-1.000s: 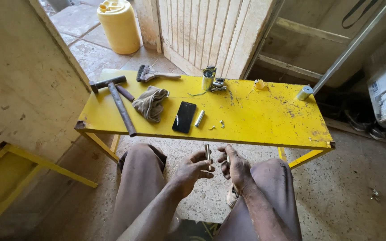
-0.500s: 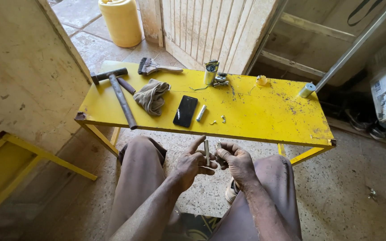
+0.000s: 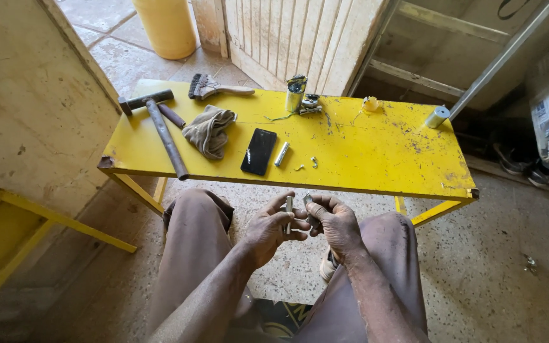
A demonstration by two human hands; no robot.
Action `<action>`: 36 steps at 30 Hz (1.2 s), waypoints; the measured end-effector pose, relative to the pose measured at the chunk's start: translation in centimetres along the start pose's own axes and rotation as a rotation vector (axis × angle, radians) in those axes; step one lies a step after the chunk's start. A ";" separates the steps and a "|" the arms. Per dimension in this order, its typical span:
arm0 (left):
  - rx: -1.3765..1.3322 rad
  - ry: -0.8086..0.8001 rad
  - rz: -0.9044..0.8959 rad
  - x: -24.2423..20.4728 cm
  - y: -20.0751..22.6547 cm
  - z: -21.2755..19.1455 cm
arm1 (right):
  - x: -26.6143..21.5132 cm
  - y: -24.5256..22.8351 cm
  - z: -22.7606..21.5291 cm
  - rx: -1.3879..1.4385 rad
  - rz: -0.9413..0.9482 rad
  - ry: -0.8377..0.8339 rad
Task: The person disassembles a cylindrical metal lock mechanism on a yellow workbench, removing internal components and manipulating them with their hands. They then reassemble the parts, fitting the cylinder back together and testing the mechanism.
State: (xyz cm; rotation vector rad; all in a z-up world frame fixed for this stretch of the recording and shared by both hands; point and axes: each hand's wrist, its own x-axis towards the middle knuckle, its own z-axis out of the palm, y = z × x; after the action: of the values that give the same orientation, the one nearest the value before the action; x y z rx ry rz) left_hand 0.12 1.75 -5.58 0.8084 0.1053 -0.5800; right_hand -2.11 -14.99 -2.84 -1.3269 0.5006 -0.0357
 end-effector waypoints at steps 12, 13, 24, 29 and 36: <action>0.035 -0.009 -0.053 0.1 0.6 0.2 | 0.3 0.4 -0.4 -0.057 -0.068 0.001; 0.035 -0.009 -0.053 0.3 0.5 0.0 | 0.2 0.3 -0.3 -0.057 -0.068 0.000; -0.055 -0.003 0.006 0.5 -0.2 -0.5 | -0.1 0.3 0.0 -0.074 -0.102 0.002; -0.070 0.007 0.027 0.6 -0.2 -0.4 | 0.3 0.4 -0.6 -0.049 -0.062 -0.041; -0.083 0.060 0.012 0.8 -0.1 -0.8 | 0.8 1.2 -1.0 -0.068 -0.060 -0.075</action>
State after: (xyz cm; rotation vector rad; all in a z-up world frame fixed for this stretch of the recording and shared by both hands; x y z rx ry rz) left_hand 0.81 1.93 -6.47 0.7454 0.1783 -0.5373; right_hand -2.05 -15.88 -4.41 -1.4046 0.4015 -0.0189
